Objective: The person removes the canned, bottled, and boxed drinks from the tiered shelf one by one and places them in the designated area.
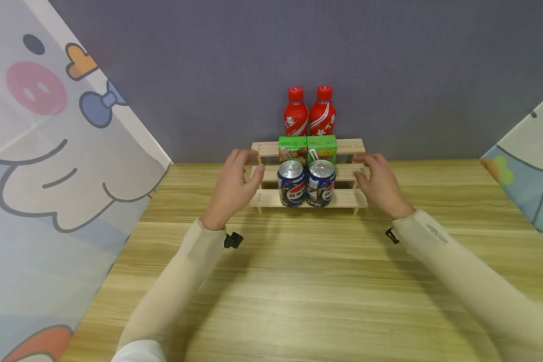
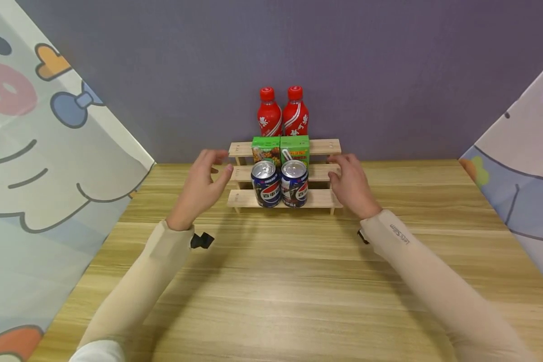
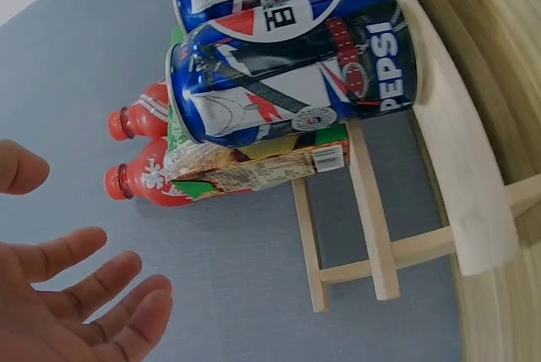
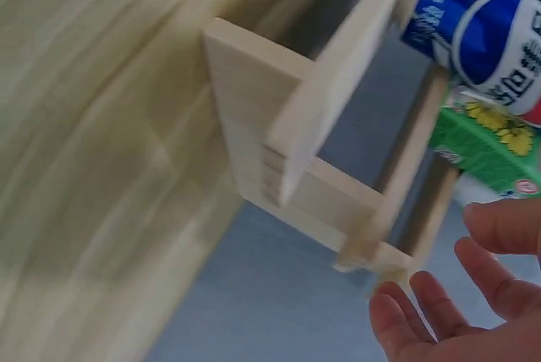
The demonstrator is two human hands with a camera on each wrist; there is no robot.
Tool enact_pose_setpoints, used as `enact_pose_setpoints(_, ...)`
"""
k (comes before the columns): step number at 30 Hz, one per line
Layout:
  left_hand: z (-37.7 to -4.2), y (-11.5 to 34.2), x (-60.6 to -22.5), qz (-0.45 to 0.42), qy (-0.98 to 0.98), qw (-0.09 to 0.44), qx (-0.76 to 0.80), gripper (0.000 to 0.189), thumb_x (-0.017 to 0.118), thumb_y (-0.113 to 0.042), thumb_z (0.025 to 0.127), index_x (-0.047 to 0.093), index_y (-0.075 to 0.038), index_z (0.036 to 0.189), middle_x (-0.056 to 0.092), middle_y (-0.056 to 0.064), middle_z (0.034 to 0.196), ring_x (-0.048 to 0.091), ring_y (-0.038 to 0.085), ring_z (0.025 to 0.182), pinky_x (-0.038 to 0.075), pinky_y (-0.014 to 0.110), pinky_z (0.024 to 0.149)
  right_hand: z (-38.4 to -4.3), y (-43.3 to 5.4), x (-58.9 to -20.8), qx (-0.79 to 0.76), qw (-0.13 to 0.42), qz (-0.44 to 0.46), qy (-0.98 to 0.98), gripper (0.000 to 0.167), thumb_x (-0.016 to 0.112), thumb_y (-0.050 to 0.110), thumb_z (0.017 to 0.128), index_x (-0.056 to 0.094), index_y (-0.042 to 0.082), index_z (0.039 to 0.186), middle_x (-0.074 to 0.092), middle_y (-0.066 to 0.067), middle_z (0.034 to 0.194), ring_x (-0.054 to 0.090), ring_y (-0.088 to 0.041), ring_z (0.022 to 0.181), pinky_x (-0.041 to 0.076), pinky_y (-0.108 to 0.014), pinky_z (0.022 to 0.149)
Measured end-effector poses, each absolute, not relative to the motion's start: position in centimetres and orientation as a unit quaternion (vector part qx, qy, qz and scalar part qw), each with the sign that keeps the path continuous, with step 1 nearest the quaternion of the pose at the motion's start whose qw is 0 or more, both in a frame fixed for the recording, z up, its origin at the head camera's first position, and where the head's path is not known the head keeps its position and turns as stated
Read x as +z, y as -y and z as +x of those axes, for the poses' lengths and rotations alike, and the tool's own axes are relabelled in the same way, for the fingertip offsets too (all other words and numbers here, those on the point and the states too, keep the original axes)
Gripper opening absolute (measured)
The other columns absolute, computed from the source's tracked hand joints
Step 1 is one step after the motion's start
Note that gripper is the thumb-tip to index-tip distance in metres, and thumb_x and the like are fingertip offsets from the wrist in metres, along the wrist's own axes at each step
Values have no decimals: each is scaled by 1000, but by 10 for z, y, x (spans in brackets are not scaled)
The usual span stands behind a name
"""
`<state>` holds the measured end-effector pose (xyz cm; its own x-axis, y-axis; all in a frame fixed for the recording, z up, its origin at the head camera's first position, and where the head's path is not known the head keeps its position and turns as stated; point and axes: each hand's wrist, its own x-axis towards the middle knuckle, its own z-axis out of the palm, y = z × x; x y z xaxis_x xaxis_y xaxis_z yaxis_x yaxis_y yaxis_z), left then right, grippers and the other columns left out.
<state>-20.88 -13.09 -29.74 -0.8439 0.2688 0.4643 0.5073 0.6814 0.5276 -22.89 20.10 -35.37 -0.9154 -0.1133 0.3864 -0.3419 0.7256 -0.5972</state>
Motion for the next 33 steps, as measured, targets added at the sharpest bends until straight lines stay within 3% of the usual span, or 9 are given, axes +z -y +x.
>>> enact_pose_setpoints(8, -220, 121, -287, -219, 893, 192, -342, 39, 52, -32, 96, 54, -7, 125, 51, 5, 118, 50, 21, 105, 44, 31, 86, -239, -202, -367, 359, 161, 113, 912, 25, 56, -1, 91, 60, -8, 115, 52, -24, 109, 47, -39, 101, 37, -52, 86)
enact_pose_setpoints(16, -229, 111, -277, -217, 888, 199, -352, 35, 51, -29, 97, 54, -7, 124, 52, 4, 119, 49, 16, 103, 45, 29, 82, -243, -203, -372, 361, 154, 98, 915, 22, 53, -5, 91, 62, -8, 111, 53, -24, 112, 47, -41, 106, 34, -54, 92)
enact_pose_setpoints(23, -236, 105, -268, -229, 884, 206, -352, 33, 54, -24, 96, 55, -4, 122, 53, 6, 114, 49, 20, 100, 44, 28, 80, -245, -204, -374, 360, 152, 91, 916, 24, 51, -7, 91, 63, -8, 112, 54, -25, 114, 46, -42, 109, 34, -53, 94)
enact_pose_setpoints(33, -254, 98, -255, -216, 899, 188, -331, 40, 58, -31, 94, 52, -8, 126, 51, 2, 121, 51, 18, 103, 44, 27, 84, -246, -204, -376, 365, 131, 77, 918, 24, 50, -7, 91, 63, -8, 111, 50, -24, 118, 44, -40, 113, 34, -52, 96)
